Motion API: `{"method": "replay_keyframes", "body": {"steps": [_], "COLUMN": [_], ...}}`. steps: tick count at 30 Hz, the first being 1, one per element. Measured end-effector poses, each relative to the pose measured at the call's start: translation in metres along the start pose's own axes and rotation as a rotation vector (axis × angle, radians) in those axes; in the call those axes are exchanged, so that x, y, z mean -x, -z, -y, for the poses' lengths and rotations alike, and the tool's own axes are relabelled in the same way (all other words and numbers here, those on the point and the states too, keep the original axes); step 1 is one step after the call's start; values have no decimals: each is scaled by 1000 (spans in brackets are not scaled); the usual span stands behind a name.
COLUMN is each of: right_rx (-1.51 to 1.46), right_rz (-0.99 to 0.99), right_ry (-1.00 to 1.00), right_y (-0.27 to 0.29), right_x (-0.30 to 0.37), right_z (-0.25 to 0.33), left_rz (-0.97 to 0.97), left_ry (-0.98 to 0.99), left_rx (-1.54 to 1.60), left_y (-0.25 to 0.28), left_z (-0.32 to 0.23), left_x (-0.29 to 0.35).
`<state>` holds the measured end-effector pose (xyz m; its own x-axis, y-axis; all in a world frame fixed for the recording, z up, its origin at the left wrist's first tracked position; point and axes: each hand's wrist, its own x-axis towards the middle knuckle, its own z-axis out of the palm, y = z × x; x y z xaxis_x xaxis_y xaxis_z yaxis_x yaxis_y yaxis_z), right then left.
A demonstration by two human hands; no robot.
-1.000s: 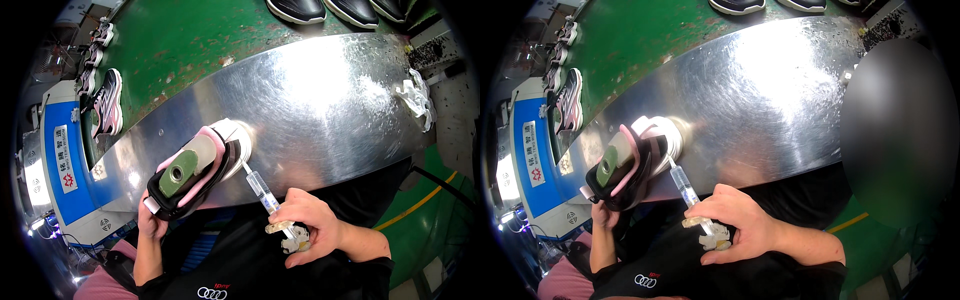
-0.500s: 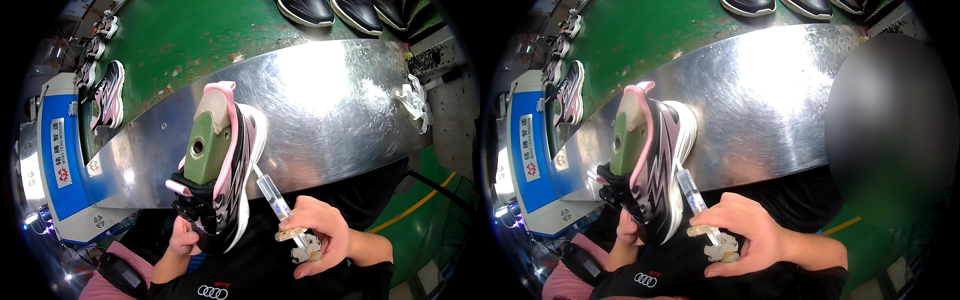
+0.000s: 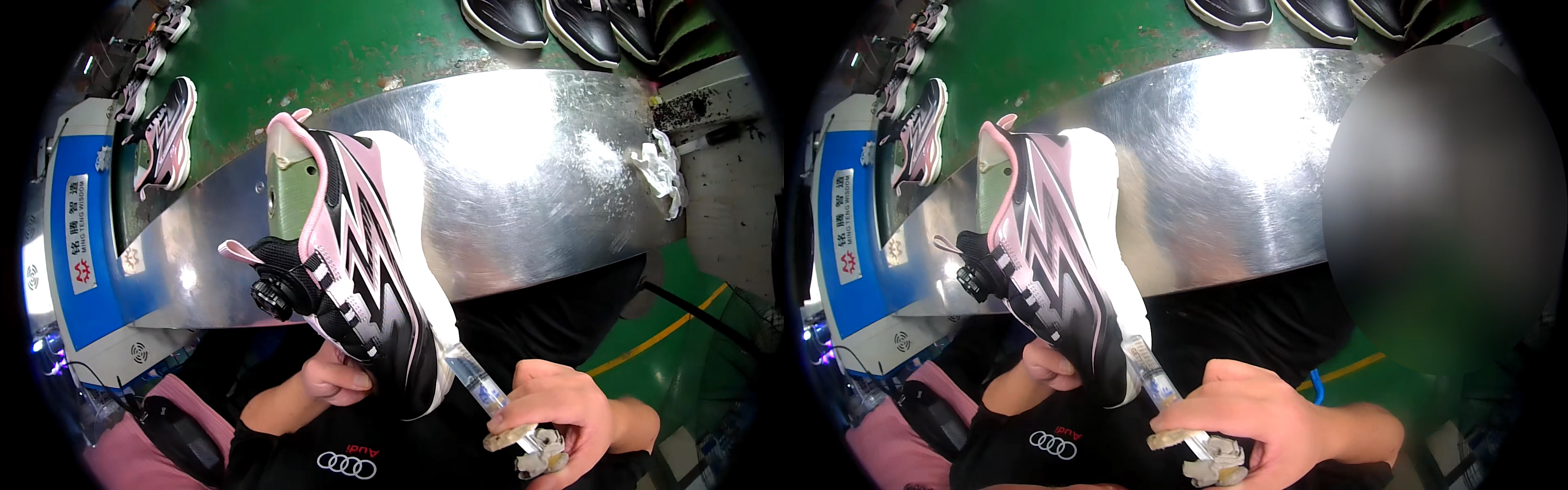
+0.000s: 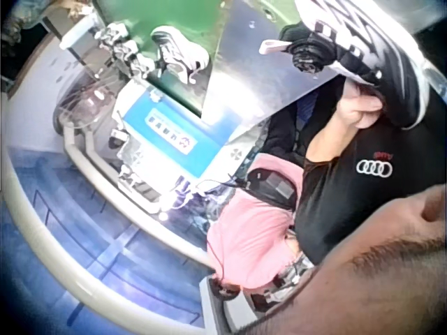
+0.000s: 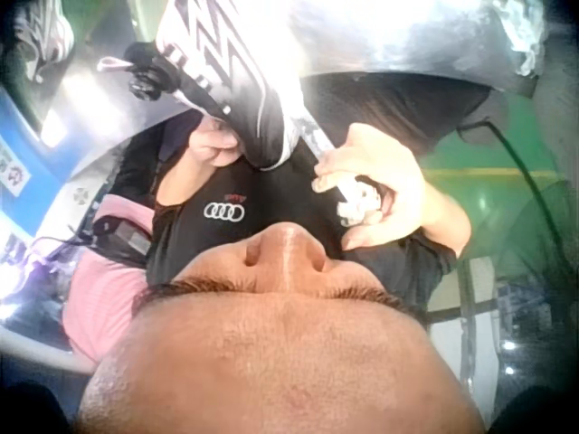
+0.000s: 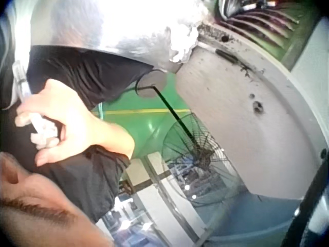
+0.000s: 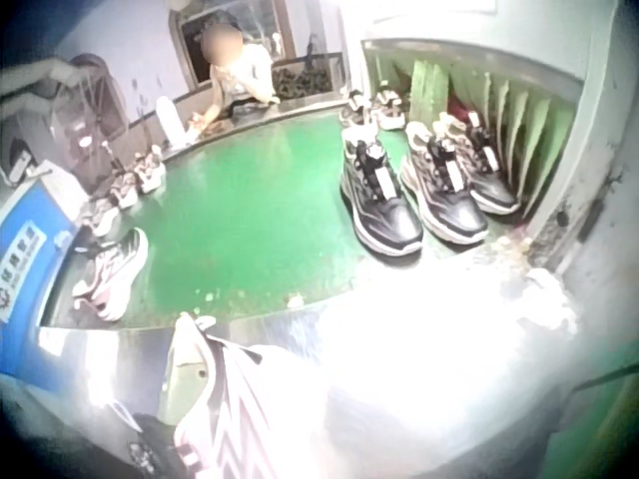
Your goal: The person applies glue from a syringe to the edge of a shoe sole and then places the shoe on a conveyor belt.
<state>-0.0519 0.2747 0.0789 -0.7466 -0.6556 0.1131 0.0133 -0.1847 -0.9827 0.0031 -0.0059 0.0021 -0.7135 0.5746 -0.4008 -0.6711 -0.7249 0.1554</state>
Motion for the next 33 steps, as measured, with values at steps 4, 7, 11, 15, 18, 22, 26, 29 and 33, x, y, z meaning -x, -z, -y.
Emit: {"method": "replay_keyframes", "body": {"steps": [4,7,11,15,18,22,26,29,33], "right_rx": [23,49,106,215,310,429,504,584,689], "right_rz": [20,22,10,20,-1,-56,-69,-64,-42], "right_ry": [-39,-28,-41,-48,9,54,51,69,70], "right_y": [2,3,4,9,9,8,6,4,2], "right_x": [12,19,30,36,42,48,50,50,51], "right_z": [13,25,43,57,58,56,57,55,51], "left_rz": [118,95,45,136,198,243,230,248,259], "left_ry": [179,196,199,225,247,253,253,208,169], "left_rx": [61,23,-30,-15,-11,-3,-17,0,-11], "left_y": [10,-1,-22,-16,-13,-14,-21,-27,-30], "left_z": [-2,4,9,14,18,26,27,26,28], "left_x": [-15,-27,-48,-69,-82,-98,-107,-114,-121]}}
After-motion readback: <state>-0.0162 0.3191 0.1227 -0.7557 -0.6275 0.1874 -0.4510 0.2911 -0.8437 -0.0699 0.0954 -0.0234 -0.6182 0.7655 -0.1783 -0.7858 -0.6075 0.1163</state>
